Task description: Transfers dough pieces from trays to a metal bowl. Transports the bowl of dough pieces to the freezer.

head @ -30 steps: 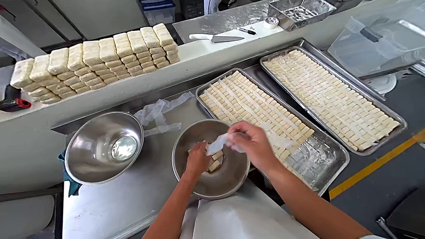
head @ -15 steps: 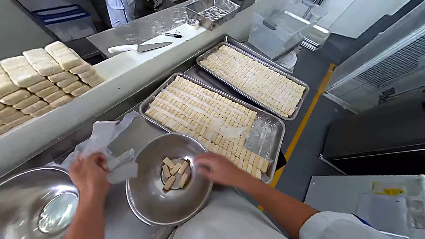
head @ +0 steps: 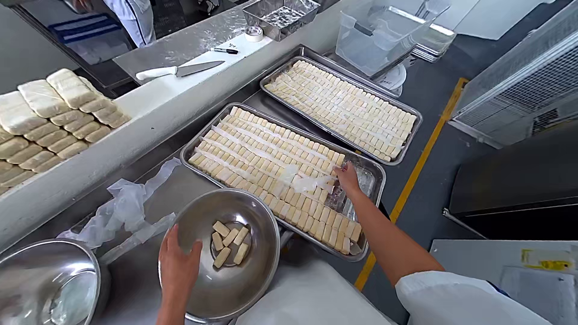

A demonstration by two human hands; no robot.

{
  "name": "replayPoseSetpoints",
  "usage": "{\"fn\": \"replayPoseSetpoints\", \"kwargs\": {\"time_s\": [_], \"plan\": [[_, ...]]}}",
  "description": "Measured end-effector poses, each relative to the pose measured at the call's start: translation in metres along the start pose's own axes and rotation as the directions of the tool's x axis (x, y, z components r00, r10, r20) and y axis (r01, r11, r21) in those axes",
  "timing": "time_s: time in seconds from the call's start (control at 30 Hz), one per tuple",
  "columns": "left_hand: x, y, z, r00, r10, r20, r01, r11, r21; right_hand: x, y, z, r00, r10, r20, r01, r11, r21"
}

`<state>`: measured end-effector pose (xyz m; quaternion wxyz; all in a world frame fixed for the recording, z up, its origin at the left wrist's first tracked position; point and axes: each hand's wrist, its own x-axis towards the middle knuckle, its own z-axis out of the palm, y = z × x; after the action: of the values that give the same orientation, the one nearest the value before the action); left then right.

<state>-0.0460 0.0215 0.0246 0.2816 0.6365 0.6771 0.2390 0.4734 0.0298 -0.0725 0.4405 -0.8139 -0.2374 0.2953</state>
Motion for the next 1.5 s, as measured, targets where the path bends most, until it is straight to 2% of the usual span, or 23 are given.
{"fn": "replayPoseSetpoints", "kwargs": {"time_s": [0.1,0.2,0.3,0.37,0.43,0.5,0.53,0.57,0.6,0.63,0.67,0.7,0.73,0.77,0.83,0.9,1.03,1.13,1.27,1.43,1.5], "plan": [[-0.008,-0.014,0.008,0.984,-0.100,-0.146,0.115,0.988,0.099,0.020,-0.026,0.015,0.985,0.158,-0.070,-0.149,0.981,0.121],[-0.017,-0.019,0.005,0.958,-0.156,-0.241,0.191,0.973,0.131,0.034,-0.029,0.015,0.940,0.328,-0.095,-0.287,0.910,0.300],[-0.018,-0.023,-0.003,0.937,-0.158,-0.311,0.208,0.969,0.135,0.036,-0.025,0.007,0.947,0.320,-0.044,-0.290,0.902,0.320],[-0.017,-0.019,-0.005,0.932,-0.153,-0.328,0.206,0.969,0.134,0.033,-0.027,0.003,0.964,0.266,-0.028,-0.256,0.948,0.188],[-0.014,0.005,-0.004,0.957,-0.105,-0.269,0.125,0.990,0.060,0.027,-0.033,0.003,0.980,0.194,-0.036,-0.192,0.980,0.049],[-0.014,0.053,0.012,0.998,0.016,-0.068,-0.015,1.000,0.021,0.022,-0.040,0.012,0.989,0.146,-0.022,-0.144,0.988,0.047],[-0.018,0.081,0.029,0.992,0.094,0.079,-0.097,0.994,0.043,0.022,-0.043,0.018,0.988,0.150,-0.030,-0.148,0.987,0.060],[-0.023,0.107,0.053,0.951,0.180,0.252,-0.205,0.976,0.079,0.023,-0.044,0.022,0.985,0.160,-0.059,-0.156,0.985,0.068],[-0.029,0.128,0.080,0.858,0.272,0.436,-0.352,0.929,0.114,0.025,-0.044,0.024,0.980,0.177,-0.090,-0.170,0.982,0.081],[-0.033,0.142,0.108,0.730,0.343,0.591,-0.502,0.856,0.124,0.027,-0.044,0.024,0.974,0.194,-0.117,-0.180,0.976,0.121],[-0.036,0.151,0.133,0.603,0.347,0.718,-0.598,0.792,0.119,0.028,-0.045,0.022,0.968,0.214,-0.134,-0.188,0.965,0.182],[-0.036,0.155,0.153,0.510,0.307,0.803,-0.654,0.745,0.130,0.031,-0.044,0.020,0.961,0.238,-0.141,-0.198,0.948,0.250],[-0.036,0.156,0.167,0.460,0.257,0.850,-0.680,0.718,0.151,0.033,-0.042,0.017,0.954,0.268,-0.137,-0.215,0.926,0.311],[-0.034,0.156,0.174,0.449,0.229,0.864,-0.689,0.704,0.171,0.037,-0.038,0.014,0.947,0.296,-0.124,-0.235,0.903,0.359],[-0.031,0.156,0.172,0.492,0.263,0.830,-0.668,0.726,0.166,0.042,-0.032,0.009,0.938,0.335,-0.086,-0.273,0.869,0.412],[-0.030,0.156,0.160,0.564,0.332,0.756,-0.617,0.778,0.118,0.043,-0.030,0.003,0.937,0.348,-0.029,-0.308,0.861,0.405],[-0.029,0.148,0.147,0.676,0.447,0.586,-0.557,0.831,0.008,0.049,-0.033,-0.001,0.952,0.305,0.025,-0.299,0.907,0.297],[-0.034,0.136,0.141,0.707,0.510,0.490,-0.559,0.828,-0.056,0.051,-0.026,-0.002,0.978,0.203,0.046,-0.208,0.963,0.169],[-0.037,0.122,0.130,0.767,0.518,0.379,-0.527,0.845,-0.091,0.044,-0.045,0.017,0.996,0.008,0.092,-0.032,0.964,0.265],[-0.043,0.111,0.113,0.804,0.511,0.303,-0.501,0.857,-0.116,0.048,-0.079,0.013,0.970,-0.001,0.244,-0.027,0.993,0.112],[-0.042,0.107,0.101,0.834,0.489,0.256,-0.463,0.872,-0.158,0.026,-0.107,-0.004,0.959,-0.036,0.283,-0.031,0.973,0.229]]}}
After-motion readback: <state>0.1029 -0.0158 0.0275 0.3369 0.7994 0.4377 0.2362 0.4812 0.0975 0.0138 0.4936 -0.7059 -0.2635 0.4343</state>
